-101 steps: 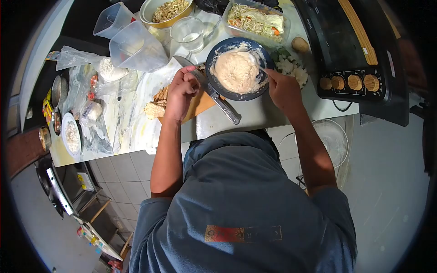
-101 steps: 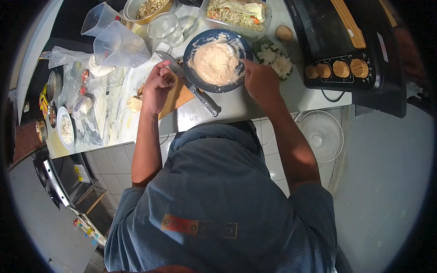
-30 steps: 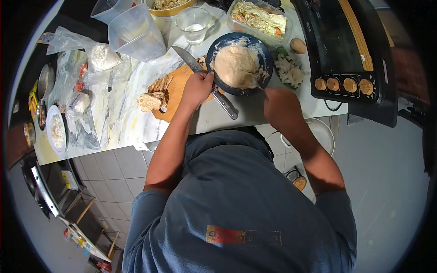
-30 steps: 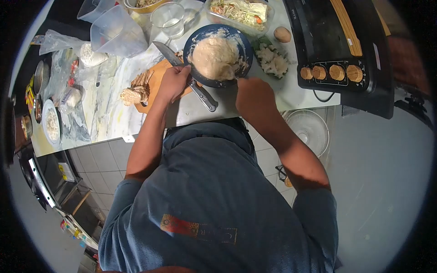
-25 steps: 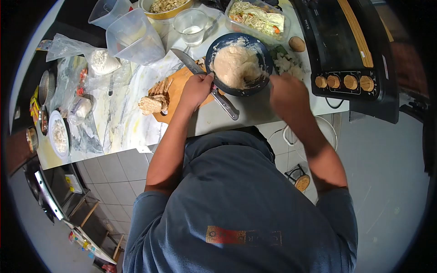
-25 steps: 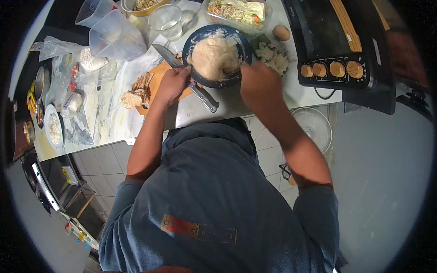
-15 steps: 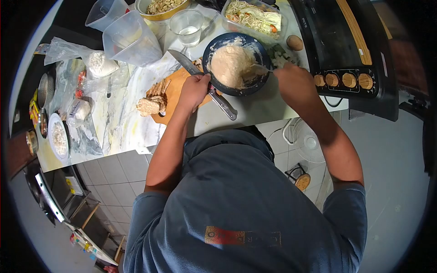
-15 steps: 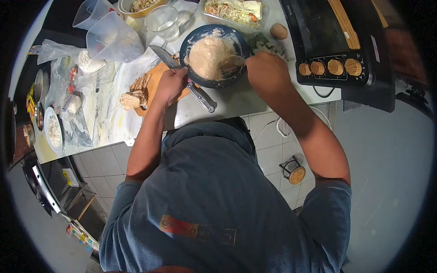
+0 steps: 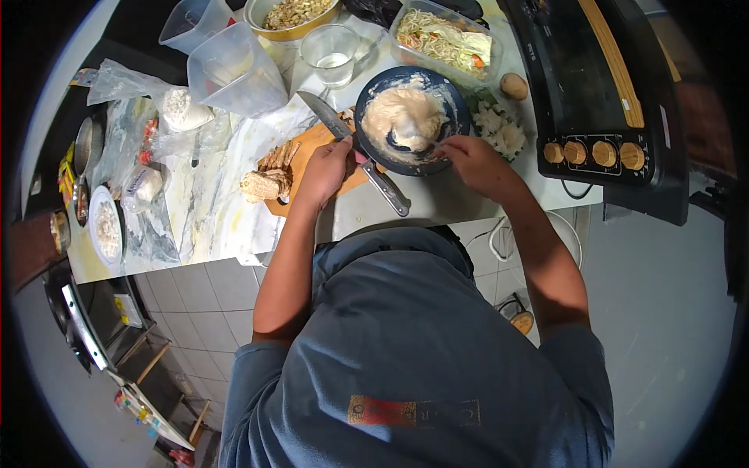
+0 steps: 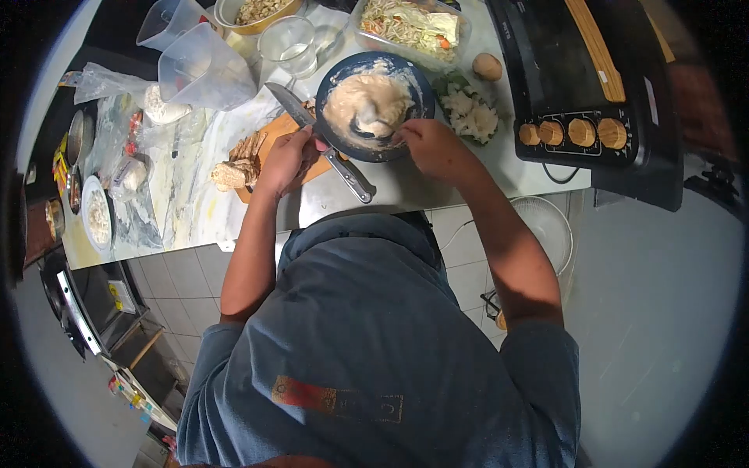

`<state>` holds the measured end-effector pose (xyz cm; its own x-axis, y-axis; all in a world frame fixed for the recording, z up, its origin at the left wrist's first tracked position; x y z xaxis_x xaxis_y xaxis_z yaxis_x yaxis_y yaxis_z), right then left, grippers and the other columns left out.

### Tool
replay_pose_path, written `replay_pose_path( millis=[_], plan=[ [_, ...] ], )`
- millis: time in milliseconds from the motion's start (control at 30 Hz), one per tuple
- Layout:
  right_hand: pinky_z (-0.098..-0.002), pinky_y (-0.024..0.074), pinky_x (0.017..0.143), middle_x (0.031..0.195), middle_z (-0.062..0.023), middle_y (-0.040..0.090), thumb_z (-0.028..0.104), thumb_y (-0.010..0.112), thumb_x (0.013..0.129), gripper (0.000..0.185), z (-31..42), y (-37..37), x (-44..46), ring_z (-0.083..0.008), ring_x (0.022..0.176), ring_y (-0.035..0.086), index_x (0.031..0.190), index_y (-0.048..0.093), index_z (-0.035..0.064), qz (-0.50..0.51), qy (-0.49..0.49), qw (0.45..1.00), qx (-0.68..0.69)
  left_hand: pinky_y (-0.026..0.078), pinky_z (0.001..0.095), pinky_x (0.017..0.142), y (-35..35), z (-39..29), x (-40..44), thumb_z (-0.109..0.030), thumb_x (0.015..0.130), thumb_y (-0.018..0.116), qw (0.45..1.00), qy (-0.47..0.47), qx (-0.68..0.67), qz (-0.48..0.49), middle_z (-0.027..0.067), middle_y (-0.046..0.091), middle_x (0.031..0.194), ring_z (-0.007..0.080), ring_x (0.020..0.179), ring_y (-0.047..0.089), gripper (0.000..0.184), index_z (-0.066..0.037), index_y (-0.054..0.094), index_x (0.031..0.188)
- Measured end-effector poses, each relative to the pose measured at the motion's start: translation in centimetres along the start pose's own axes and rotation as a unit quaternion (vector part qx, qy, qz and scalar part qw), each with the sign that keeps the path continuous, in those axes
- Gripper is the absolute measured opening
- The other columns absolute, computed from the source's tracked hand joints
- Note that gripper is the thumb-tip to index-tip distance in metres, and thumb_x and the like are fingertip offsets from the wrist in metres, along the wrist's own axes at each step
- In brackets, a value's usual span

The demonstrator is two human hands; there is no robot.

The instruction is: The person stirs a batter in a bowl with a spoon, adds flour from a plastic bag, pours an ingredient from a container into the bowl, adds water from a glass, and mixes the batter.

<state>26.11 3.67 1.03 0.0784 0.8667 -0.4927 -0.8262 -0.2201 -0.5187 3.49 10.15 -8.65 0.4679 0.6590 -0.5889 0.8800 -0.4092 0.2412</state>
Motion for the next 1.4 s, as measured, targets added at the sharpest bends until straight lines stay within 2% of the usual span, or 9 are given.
replay_pose_path(
  millis=[233, 300, 600, 700, 833, 1033, 1233, 1333, 1400],
  plan=[
    [-0.0415, 0.0496, 0.068, 0.079, -0.0143, 0.069, 0.020, 0.053, 0.093, 0.026, -1.4, -4.0, -1.0, -0.0314, 0.073, 0.067, 0.103, 0.071, 0.0043, -0.043, 0.042, 0.997, -0.046, 0.023, 0.0263, 0.046, -0.8, -3.1, -2.8, -0.034, 0.103, 0.044, 0.994, 0.008, 0.064, -0.084, -0.0048, 0.043, 0.055, 0.0063, 0.047, 0.031, 0.045, 0.000, 0.067, 0.084],
    [-0.0435, 0.0502, 0.069, 0.084, -0.0148, 0.070, 0.018, 0.052, 0.093, 0.023, 1.9, -4.6, -0.9, -0.0346, 0.078, 0.068, 0.100, 0.072, 0.0092, -0.167, -0.097, 0.968, -0.161, 0.023, 0.0261, 0.046, -0.3, -3.3, -2.9, -0.034, 0.103, 0.044, 0.995, -0.005, 0.050, -0.081, -0.0050, 0.043, 0.055, 0.0063, 0.046, 0.031, 0.046, 0.000, 0.067, 0.083],
    [-0.0456, 0.0518, 0.075, 0.090, -0.0178, 0.069, 0.021, 0.059, 0.091, 0.024, 2.0, -3.8, -2.4, -0.0372, 0.084, 0.066, 0.108, 0.073, 0.0146, -0.145, -0.052, 0.924, -0.350, 0.031, 0.0247, 0.051, -1.4, -2.9, -3.7, -0.038, 0.102, 0.044, 0.991, -0.021, 0.079, -0.106, -0.0040, 0.045, 0.062, 0.0076, 0.053, 0.037, 0.045, -0.005, 0.071, 0.088],
    [-0.0461, 0.0512, 0.074, 0.088, -0.0162, 0.070, 0.021, 0.059, 0.090, 0.024, 2.8, -2.2, -1.2, -0.0362, 0.083, 0.066, 0.108, 0.074, 0.0176, -0.195, -0.140, 0.929, -0.283, 0.030, 0.0245, 0.051, -1.2, -2.9, -3.8, -0.038, 0.102, 0.044, 0.992, -0.020, 0.069, -0.106, -0.0051, 0.043, 0.061, 0.0070, 0.053, 0.036, 0.045, -0.005, 0.071, 0.088],
    [-0.0463, 0.0513, 0.075, 0.087, -0.0150, 0.069, 0.019, 0.056, 0.090, 0.024, 3.0, -2.4, -1.6, -0.0356, 0.084, 0.066, 0.106, 0.075, 0.0175, -0.099, -0.079, 0.943, -0.309, 0.029, 0.0244, 0.051, -0.9, -3.0, -4.1, -0.037, 0.102, 0.044, 0.992, -0.028, 0.074, -0.098, -0.0059, 0.042, 0.061, 0.0064, 0.054, 0.036, 0.044, -0.006, 0.071, 0.088],
    [-0.0464, 0.0517, 0.078, 0.088, -0.0148, 0.069, 0.015, 0.052, 0.088, 0.025, 4.9, -4.0, -1.7, -0.0356, 0.086, 0.065, 0.101, 0.072, 0.0132, -0.202, -0.120, 0.901, -0.363, 0.028, 0.0231, 0.051, -1.0, -3.0, -4.3, -0.038, 0.102, 0.045, 0.990, -0.027, 0.079, -0.115, -0.0070, 0.039, 0.060, 0.0059, 0.054, 0.033, 0.043, -0.006, 0.071, 0.089],
    [-0.0479, 0.0511, 0.078, 0.089, -0.0148, 0.069, 0.015, 0.051, 0.088, 0.022, 3.9, -0.9, -0.5, -0.0347, 0.090, 0.065, 0.097, 0.070, 0.0117, -0.089, -0.094, 0.932, -0.338, 0.019, 0.0244, 0.048, -0.9, -3.0, -4.1, -0.039, 0.102, 0.044, 0.990, -0.007, 0.062, -0.123, -0.0097, 0.029, 0.057, 0.0048, 0.050, 0.025, 0.043, -0.005, 0.069, 0.093],
    [-0.0462, 0.0527, 0.080, 0.090, -0.0158, 0.070, 0.010, 0.048, 0.084, 0.025, 4.1, -2.9, -2.1, -0.0345, 0.090, 0.067, 0.092, 0.071, 0.0097, -0.060, -0.068, 0.922, -0.377, 0.024, 0.0233, 0.049, -1.6, -3.4, -4.0, -0.036, 0.101, 0.048, 0.987, 0.015, 0.072, -0.140, -0.0081, 0.037, 0.060, 0.0044, 0.053, 0.033, 0.037, -0.005, 0.069, 0.097],
    [-0.0485, 0.0507, 0.078, 0.090, -0.0160, 0.069, 0.017, 0.050, 0.089, 0.021, 4.8, -5.0, -2.5, -0.0375, 0.089, 0.065, 0.093, 0.070, 0.0128, -0.136, -0.062, 0.937, -0.317, 0.042, 0.0263, 0.057, -2.8, -5.8, -3.2, -0.027, 0.096, 0.060, 0.961, 0.142, 0.141, -0.191, 0.0021, 0.058, 0.078, 0.0099, 0.064, 0.051, 0.030, 0.001, 0.064, 0.107]
  ],
)
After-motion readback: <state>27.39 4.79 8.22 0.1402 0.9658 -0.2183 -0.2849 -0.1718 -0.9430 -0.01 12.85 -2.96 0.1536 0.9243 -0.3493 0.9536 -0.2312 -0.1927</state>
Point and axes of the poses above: each hand's wrist, its own x-axis towards the middle knuckle, its own y-axis out of the palm, z = x × y, the point moved 10 cm from there along x, towards the middle knuckle
